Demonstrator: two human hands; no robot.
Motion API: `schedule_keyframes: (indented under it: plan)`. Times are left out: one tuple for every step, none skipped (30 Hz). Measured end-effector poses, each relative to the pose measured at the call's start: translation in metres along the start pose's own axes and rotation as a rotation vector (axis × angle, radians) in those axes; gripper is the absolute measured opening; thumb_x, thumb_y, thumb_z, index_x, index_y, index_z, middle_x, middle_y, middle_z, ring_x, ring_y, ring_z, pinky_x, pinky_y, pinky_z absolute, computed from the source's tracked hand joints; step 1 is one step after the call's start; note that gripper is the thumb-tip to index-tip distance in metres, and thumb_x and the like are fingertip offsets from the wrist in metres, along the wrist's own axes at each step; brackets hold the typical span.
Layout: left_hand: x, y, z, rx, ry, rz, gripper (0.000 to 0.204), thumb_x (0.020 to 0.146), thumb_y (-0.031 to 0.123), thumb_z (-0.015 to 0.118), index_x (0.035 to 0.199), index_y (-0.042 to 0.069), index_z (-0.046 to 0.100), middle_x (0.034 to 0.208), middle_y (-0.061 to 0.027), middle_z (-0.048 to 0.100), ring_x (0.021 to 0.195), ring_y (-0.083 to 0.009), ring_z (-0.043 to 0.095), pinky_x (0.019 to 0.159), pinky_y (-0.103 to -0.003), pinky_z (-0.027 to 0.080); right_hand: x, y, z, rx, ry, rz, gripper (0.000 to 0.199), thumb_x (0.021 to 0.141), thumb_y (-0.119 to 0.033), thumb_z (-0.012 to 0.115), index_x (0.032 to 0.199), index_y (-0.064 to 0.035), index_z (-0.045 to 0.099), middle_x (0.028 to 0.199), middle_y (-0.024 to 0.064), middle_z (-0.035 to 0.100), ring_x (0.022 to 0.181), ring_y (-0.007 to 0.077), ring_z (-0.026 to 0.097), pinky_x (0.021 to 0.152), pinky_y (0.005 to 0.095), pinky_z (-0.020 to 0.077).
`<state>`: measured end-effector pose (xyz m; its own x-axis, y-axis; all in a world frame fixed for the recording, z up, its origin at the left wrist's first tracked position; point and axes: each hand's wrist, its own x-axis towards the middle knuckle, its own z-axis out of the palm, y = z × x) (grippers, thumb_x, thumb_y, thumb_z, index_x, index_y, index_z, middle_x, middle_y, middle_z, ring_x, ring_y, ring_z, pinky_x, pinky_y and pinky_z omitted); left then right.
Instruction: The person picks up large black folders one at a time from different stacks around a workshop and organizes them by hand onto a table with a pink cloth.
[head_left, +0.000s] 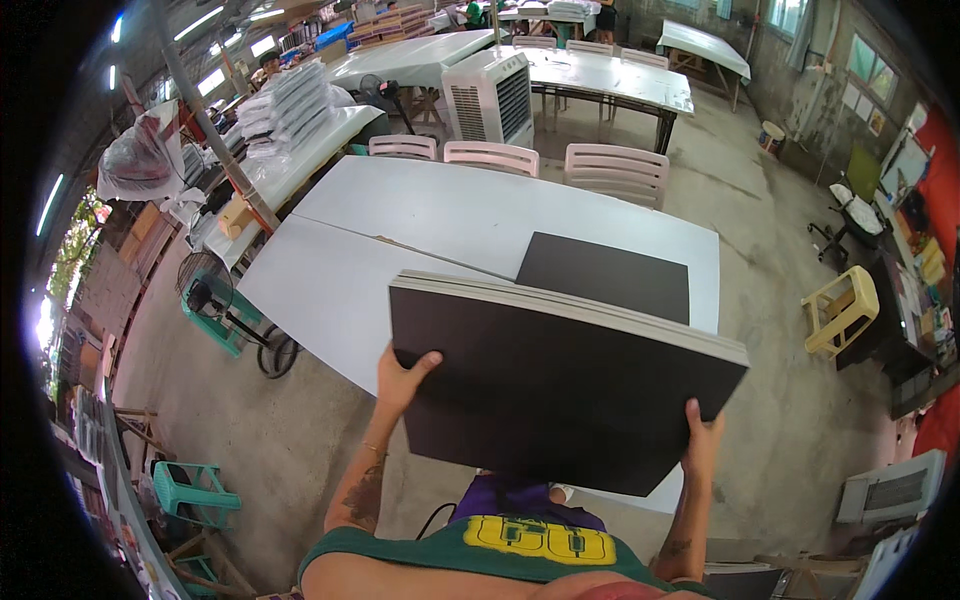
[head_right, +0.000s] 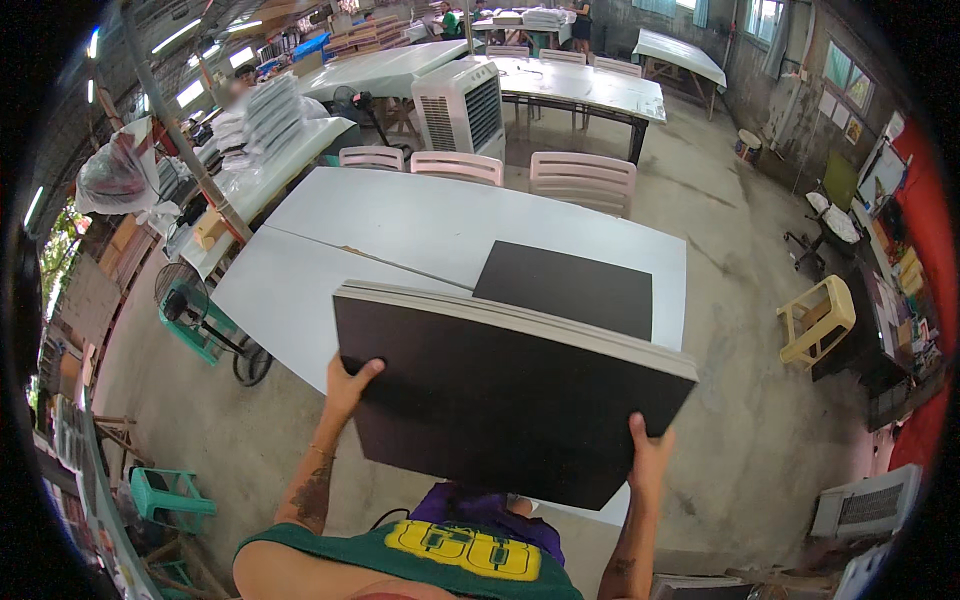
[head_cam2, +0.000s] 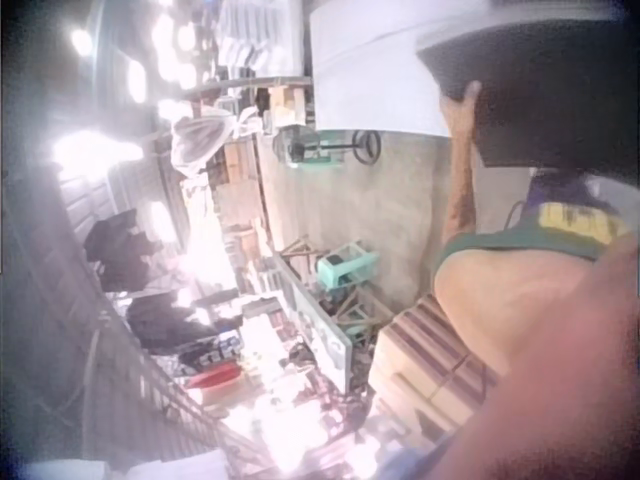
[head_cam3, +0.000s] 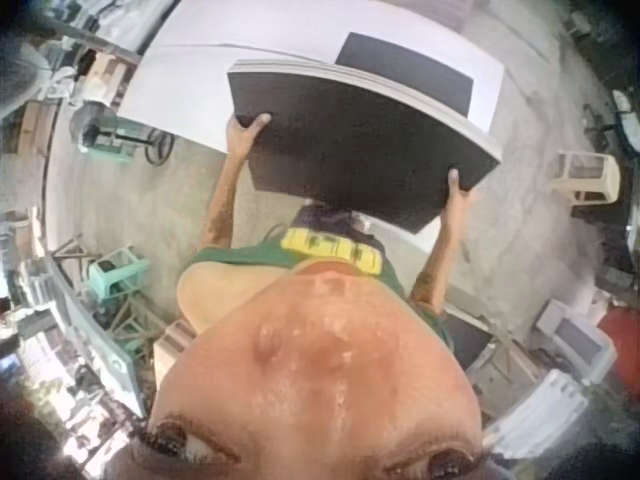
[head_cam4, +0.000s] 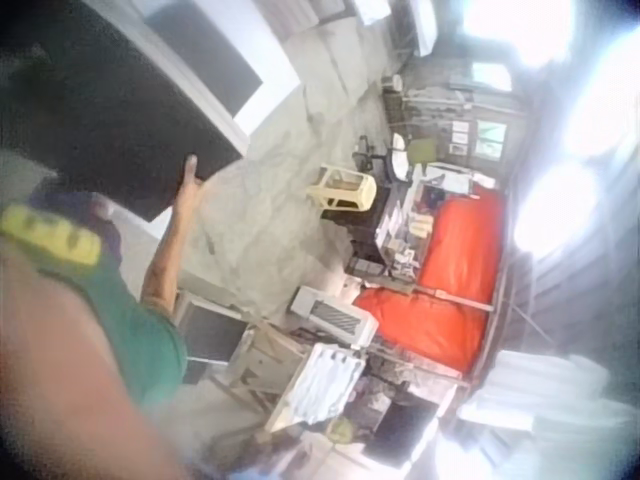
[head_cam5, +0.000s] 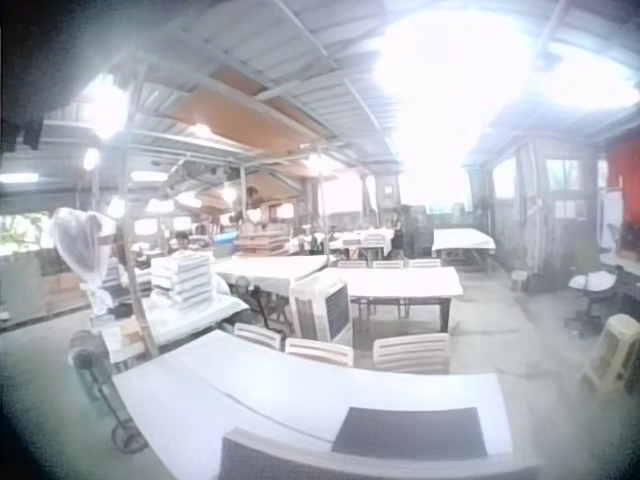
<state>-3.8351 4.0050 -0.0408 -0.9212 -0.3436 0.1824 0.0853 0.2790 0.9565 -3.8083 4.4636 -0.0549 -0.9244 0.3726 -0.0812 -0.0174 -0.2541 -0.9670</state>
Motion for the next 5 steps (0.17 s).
schedule_keyframes:
  plan:
    - [0.005, 0.002, -0.017, 0.031, 0.025, -0.028, 0.06, 0.074, 0.032, 0.082, 0.112, -0.007, 0.059, 0.103, -0.0157, 0.067, 0.095, -0.0204, 0.064, 0.085, -0.033, 0.05, 0.003, -0.005, 0.025, 0.039, -0.052, 0.005, 0.06, 0.081, -0.026, 0.078, 0.124, 0.0053, 0.05, 0.112, 0.0156, 0.062, 0.099, 0.0234, 0.061, 0.089, 0.0368, 0.0483]
    - [0.013, 0.004, -0.035, 0.062, 0.046, -0.052, 0.059, 0.074, 0.033, 0.082, 0.111, -0.007, 0.06, 0.101, -0.0157, 0.068, 0.093, -0.0206, 0.065, 0.084, -0.033, 0.051, 0.009, 0.001, 0.044, 0.013, -0.063, 0.021, 0.051, 0.082, -0.023, 0.077, 0.118, 0.0065, 0.055, 0.108, 0.0156, 0.065, 0.095, 0.0232, 0.063, 0.087, 0.0368, 0.0493]
    - [0.021, 0.003, -0.052, 0.092, 0.077, -0.062, 0.058, 0.074, 0.033, 0.081, 0.109, -0.008, 0.06, 0.1, -0.0158, 0.068, 0.091, -0.021, 0.065, 0.083, -0.033, 0.051, 0.012, 0.005, 0.068, -0.041, -0.083, 0.035, 0.054, 0.083, -0.025, 0.076, 0.121, 0.0062, 0.053, 0.11, 0.016, 0.063, 0.098, 0.0237, 0.062, 0.088, 0.0366, 0.0492]
    - [0.027, 0.003, -0.075, 0.131, 0.12, -0.075, 0.057, 0.074, 0.034, 0.081, 0.108, -0.008, 0.061, 0.098, -0.0159, 0.069, 0.089, -0.0215, 0.066, 0.082, -0.034, 0.051, 0.015, 0.012, 0.095, -0.091, -0.116, 0.057, 0.057, 0.084, -0.027, 0.075, 0.124, 0.006, 0.052, 0.111, 0.0164, 0.062, 0.101, 0.0242, 0.061, 0.089, 0.0363, 0.0491]
    - [0.04, 0.003, -0.092, 0.14, 0.11, -0.12, 0.059, 0.074, 0.034, 0.081, 0.11, -0.008, 0.06, 0.099, -0.0165, 0.069, 0.091, -0.0217, 0.066, 0.082, -0.033, 0.051, 0.021, 0.024, 0.113, -0.112, -0.159, 0.118, 0.057, 0.084, -0.027, 0.075, 0.124, 0.0066, 0.051, 0.114, 0.0167, 0.062, 0.104, 0.0252, 0.061, 0.092, 0.0362, 0.0483]
